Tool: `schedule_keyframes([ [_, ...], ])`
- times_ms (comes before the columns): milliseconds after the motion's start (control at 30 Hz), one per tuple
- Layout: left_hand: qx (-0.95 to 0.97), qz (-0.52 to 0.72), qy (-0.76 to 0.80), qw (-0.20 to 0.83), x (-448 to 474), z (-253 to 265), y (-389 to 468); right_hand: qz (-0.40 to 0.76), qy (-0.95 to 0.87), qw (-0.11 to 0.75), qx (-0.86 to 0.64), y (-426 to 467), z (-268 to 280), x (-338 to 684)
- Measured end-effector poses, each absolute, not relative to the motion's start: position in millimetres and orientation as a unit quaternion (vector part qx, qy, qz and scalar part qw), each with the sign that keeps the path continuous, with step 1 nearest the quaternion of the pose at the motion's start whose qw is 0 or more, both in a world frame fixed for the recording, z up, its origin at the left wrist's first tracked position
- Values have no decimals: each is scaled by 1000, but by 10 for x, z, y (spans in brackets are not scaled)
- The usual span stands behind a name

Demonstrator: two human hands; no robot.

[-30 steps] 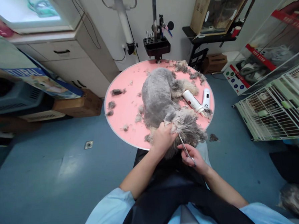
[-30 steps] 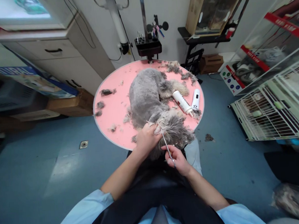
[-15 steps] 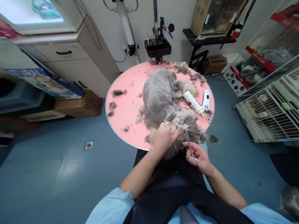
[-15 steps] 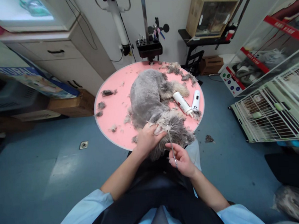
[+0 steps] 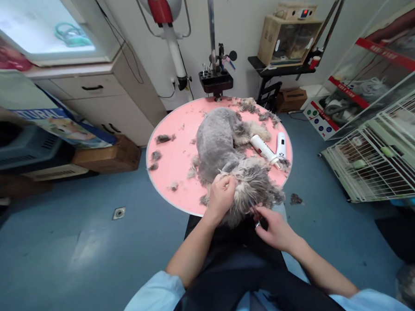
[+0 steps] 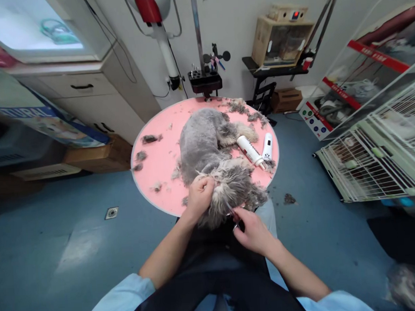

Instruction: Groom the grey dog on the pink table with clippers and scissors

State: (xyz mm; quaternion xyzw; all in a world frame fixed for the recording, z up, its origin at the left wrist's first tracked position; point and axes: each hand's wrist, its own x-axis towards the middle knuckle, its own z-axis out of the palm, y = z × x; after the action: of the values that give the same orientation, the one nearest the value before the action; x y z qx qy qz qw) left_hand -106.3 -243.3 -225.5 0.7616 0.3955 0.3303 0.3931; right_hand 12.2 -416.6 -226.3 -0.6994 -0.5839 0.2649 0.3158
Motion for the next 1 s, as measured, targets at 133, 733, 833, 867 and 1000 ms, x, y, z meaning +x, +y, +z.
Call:
schedule_keyframes([
  [133, 745, 346, 384, 422, -990, -2260, -2470, 233, -557, 449, -658, -3794, -1945, 328],
  [733, 814, 393, 359, 233, -1024, -1950, -2629, 330, -518, 504, -607, -2782, -2145, 534],
  [833, 810, 368, 415, 191, -675, -2207, -2687, 334, -481, 514, -627, -2821, -2191, 540],
  [867, 806, 365, 432, 177, -656, -2294, -2663, 337, -465, 519, -634, -2843, -2210, 549],
  [1000, 802, 360, 451, 156, -806, -2468, -2558, 363, -408, 533, -646, -2963, -2248, 603],
])
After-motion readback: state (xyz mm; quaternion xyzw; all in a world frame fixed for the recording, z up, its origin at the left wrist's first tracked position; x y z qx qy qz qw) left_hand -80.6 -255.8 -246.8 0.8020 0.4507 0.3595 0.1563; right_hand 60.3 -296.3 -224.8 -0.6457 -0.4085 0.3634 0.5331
